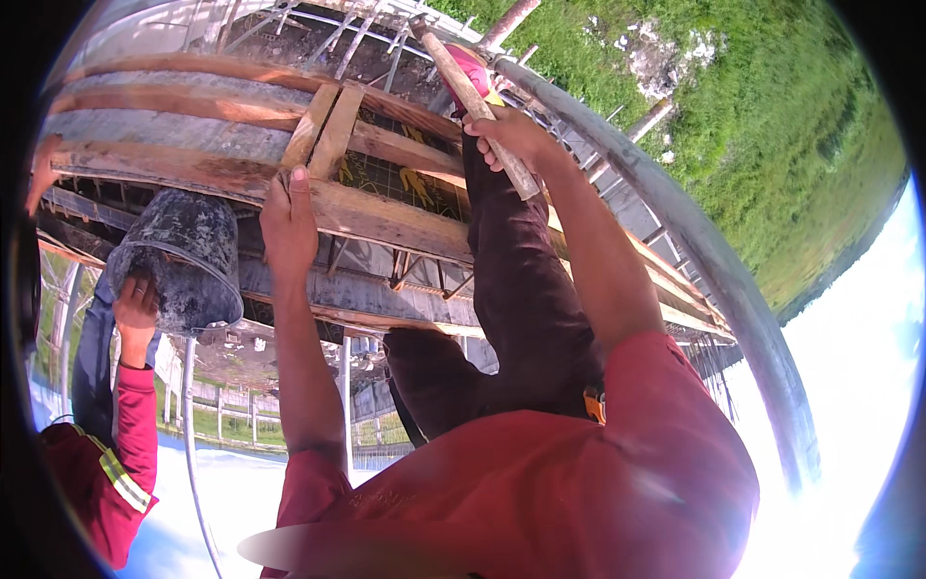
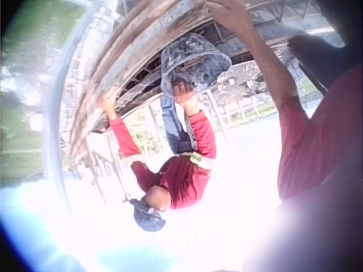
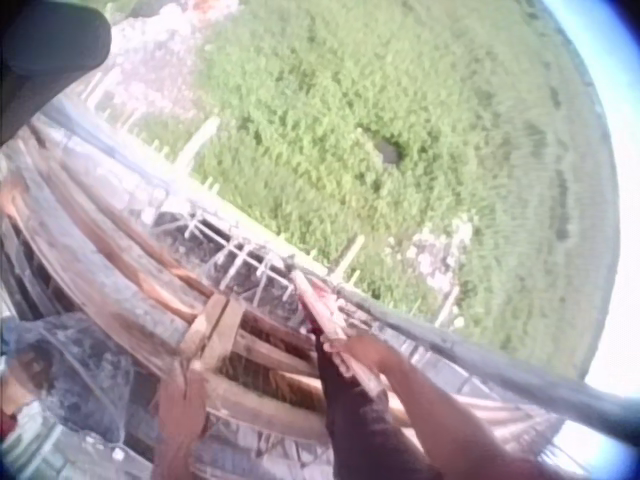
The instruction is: The person walks along a narrow scaffolding platform and adjusts wooden planks and metal poles. They use both hands to position the planks and occasionally reach for a bucket of nails while maintaining balance on the structure.
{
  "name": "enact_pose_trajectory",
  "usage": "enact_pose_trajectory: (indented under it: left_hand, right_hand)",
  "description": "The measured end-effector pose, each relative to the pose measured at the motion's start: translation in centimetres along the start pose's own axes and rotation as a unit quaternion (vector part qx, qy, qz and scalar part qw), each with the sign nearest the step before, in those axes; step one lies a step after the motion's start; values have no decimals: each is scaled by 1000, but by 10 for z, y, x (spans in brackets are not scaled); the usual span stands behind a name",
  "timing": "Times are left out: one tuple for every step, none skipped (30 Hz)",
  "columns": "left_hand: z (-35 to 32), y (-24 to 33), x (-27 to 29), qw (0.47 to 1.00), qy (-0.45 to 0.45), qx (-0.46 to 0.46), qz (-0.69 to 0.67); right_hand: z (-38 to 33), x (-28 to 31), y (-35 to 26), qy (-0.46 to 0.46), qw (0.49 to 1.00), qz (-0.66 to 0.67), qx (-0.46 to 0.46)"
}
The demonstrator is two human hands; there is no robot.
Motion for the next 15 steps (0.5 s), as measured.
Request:
enact_pose_trajectory:
  left_hand:
    - [29,12,-1,999,18,-8,46]
    - [59,19,-6,996,-6,9,85]
    - [84,25,-11,993,-19,1,118]
    - [104,24,-18,985,-26,22,172]
    - [122,22,-26,973,-30,39,225]
    - [139,19,-32,959,-30,45,278]
    - [149,12,-40,946,-46,47,317]
    - [154,2,-47,932,-58,43,356]
    - [159,-9,-54,915,-75,51,393]
    - [165,-16,-60,906,-82,45,414]
    - [168,-26,-66,893,-97,51,436]
    - [171,-34,-69,880,-112,58,458]
    - [174,-38,-71,883,-117,55,452]
    - [177,-41,-72,885,-123,54,446]
    - [177,-45,-71,881,-131,58,450]
  right_hand:
    - [0,-6,3,-24,999,44,-6]
    - [3,-9,4,-22,999,-35,6]
    - [9,-13,2,-23,996,-82,30]
    - [15,-17,0,-18,990,-131,50]
    - [22,-22,-3,-13,981,-180,71]
    - [31,-24,-5,-17,975,-211,62]
    - [39,-27,-5,-14,975,-212,58]
    - [47,-31,-5,-12,975,-213,52]
    - [56,-32,-6,-10,975,-218,49]
    - [63,-35,-8,-22,982,-180,57]
    - [71,-39,-9,-35,987,-142,65]
    - [78,-41,-10,-42,992,-107,62]
    - [88,-42,-15,-39,993,-80,83]
    - [98,-42,-19,-30,994,-56,92]
    - [108,-45,-22,-25,994,-32,100]
Point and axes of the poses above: each hand's wrist, its own z-axis towards the middle knuckle, its own x-axis out of the back of the hand, y = z × x, the point moved 6 cm from there along z, towards the middle knuckle, and after that the axes turned 13 degrees about x, right-handed, at the moved point
